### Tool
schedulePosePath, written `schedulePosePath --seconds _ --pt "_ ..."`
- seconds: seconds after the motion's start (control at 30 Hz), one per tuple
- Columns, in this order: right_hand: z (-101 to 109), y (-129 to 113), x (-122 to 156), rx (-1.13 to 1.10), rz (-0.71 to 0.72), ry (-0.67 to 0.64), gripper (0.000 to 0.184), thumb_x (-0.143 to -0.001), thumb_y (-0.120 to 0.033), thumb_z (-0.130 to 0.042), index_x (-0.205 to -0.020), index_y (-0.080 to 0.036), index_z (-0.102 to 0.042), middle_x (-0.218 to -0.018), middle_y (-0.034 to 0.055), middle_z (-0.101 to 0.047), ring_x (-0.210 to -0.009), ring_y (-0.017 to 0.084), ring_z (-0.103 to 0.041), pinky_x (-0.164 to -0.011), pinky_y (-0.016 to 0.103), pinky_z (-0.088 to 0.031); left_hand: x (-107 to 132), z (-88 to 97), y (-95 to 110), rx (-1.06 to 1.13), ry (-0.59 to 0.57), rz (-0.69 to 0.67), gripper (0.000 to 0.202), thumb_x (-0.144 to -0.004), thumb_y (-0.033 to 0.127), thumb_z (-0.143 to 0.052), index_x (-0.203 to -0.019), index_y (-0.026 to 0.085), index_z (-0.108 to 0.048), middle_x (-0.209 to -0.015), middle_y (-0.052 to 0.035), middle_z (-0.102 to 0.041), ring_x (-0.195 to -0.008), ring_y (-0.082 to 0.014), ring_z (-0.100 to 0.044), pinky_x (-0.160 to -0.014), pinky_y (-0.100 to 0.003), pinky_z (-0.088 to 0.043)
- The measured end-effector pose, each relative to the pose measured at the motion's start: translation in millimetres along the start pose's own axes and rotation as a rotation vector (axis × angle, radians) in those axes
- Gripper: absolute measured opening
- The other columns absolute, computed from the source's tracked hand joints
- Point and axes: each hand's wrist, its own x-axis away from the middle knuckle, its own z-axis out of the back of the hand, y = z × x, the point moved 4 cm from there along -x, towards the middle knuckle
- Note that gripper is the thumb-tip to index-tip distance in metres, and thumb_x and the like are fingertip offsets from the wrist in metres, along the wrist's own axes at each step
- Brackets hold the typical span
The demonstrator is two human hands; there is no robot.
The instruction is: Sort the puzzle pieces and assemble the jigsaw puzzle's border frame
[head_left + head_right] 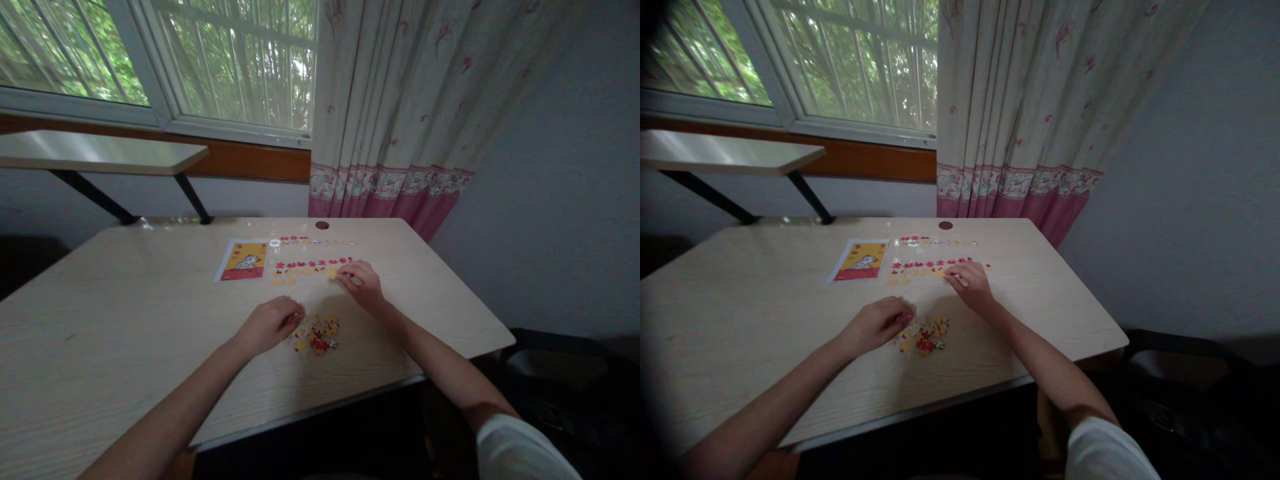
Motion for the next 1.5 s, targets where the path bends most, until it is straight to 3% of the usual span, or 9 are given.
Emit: schedulePosePath --seconds 0.4,0.53,0.67,0.77,0.87,1.0,1.3,1.4,1.5 --pt "-5 7 4 -0.005 -0.015 -0.006 0.015 -0.082 -0.030 -0.058 -0.074 -0.020 -0.065 -0.075 0.0029 -0.067 -0.068 0.014 -0.058 -0.074 0.029 -0.041 0 -0.6 -1 -0.012 -0.002 -0.024 0.021 -0.088 0.025 -0.039 -0.085 0.018 -0.059 -0.078 -0.0041 -0.060 -0.073 -0.0154 -0.054 -0.067 -0.025 -0.040" --pt "-5 14 0 -0.017 -0.031 -0.074 0.015 -0.084 -0.030 -0.055 -0.079 -0.020 -0.066 -0.080 0.0044 -0.067 -0.077 0.015 -0.058 -0.076 0.030 -0.040 0 0.0 -1 -0.002 0.001 -0.021 0.021 -0.088 0.025 -0.040 -0.085 0.018 -0.059 -0.076 -0.0041 -0.059 -0.072 -0.0153 -0.053 -0.066 -0.025 -0.040" --pt "-1 59 -19 -0.008 -0.128 -0.145 0.016 -0.081 -0.031 -0.056 -0.082 -0.018 -0.066 -0.080 0.0050 -0.066 -0.072 0.015 -0.056 -0.071 0.028 -0.042 0 1.1 0 -0.004 0.007 -0.020 0.020 -0.087 0.025 -0.041 -0.084 0.018 -0.059 -0.075 -0.0037 -0.059 -0.071 -0.0151 -0.053 -0.065 -0.024 -0.040" --pt "4 117 -33 0.068 -0.348 -0.127 0.017 -0.079 -0.028 -0.057 -0.083 -0.015 -0.067 -0.082 0.0060 -0.066 -0.069 0.014 -0.055 -0.067 0.025 -0.042 0 1.3 -1 -0.011 0.003 -0.019 0.020 -0.087 0.025 -0.041 -0.085 0.018 -0.059 -0.075 -0.0036 -0.059 -0.072 -0.0152 -0.054 -0.065 -0.025 -0.040" --pt "2 168 -33 0.151 -0.551 -0.231 0.018 -0.075 -0.027 -0.059 -0.080 -0.014 -0.069 -0.076 0.0061 -0.067 -0.066 0.013 -0.055 -0.063 0.023 -0.040 0 1.3 -1 -0.008 -0.001 -0.019 0.020 -0.087 0.025 -0.040 -0.085 0.018 -0.058 -0.074 -0.0034 -0.058 -0.071 -0.0150 -0.053 -0.065 -0.025 -0.040" --pt "-2 198 -27 0.167 -0.613 -0.274 0.017 -0.074 -0.027 -0.060 -0.077 -0.013 -0.070 -0.071 0.0061 -0.067 -0.061 0.013 -0.056 -0.059 0.022 -0.040 1 1.9 -2 0.005 0.015 -0.016 0.019 -0.087 0.024 -0.041 -0.085 0.018 -0.059 -0.075 -0.0034 -0.059 -0.071 -0.0149 -0.053 -0.065 -0.025 -0.040" --pt "-10 207 -28 0.197 -0.649 -0.289 0.017 -0.073 -0.028 -0.061 -0.079 -0.015 -0.070 -0.074 0.0063 -0.068 -0.064 0.013 -0.058 -0.059 0.022 -0.042 1 0.6 -3 0.001 0.017 -0.018 0.020 -0.087 0.025 -0.041 -0.086 0.018 -0.059 -0.076 -0.0042 -0.060 -0.073 -0.0155 -0.055 -0.066 -0.025 -0.041" --pt "-8 198 -31 0.195 -0.630 -0.289 0.018 -0.074 -0.028 -0.060 -0.081 -0.014 -0.070 -0.073 0.0069 -0.068 -0.063 0.013 -0.057 -0.058 0.022 -0.041 0 1.8 -1 -0.008 0.006 -0.017 0.021 -0.088 0.026 -0.040 -0.086 0.018 -0.059 -0.075 -0.0041 -0.060 -0.072 -0.0153 -0.054 -0.066 -0.025 -0.041" --pt "-6 175 -35 0.189 -0.581 -0.278 0.022 -0.076 -0.028 -0.056 -0.087 -0.014 -0.069 -0.076 0.0075 -0.067 -0.065 0.013 -0.056 -0.060 0.023 -0.041 0 3.4 1 -0.016 -0.005 -0.008 0.022 -0.088 0.026 -0.040 -0.086 0.018 -0.060 -0.075 -0.0041 -0.060 -0.071 -0.0153 -0.054 -0.065 -0.024 -0.041"
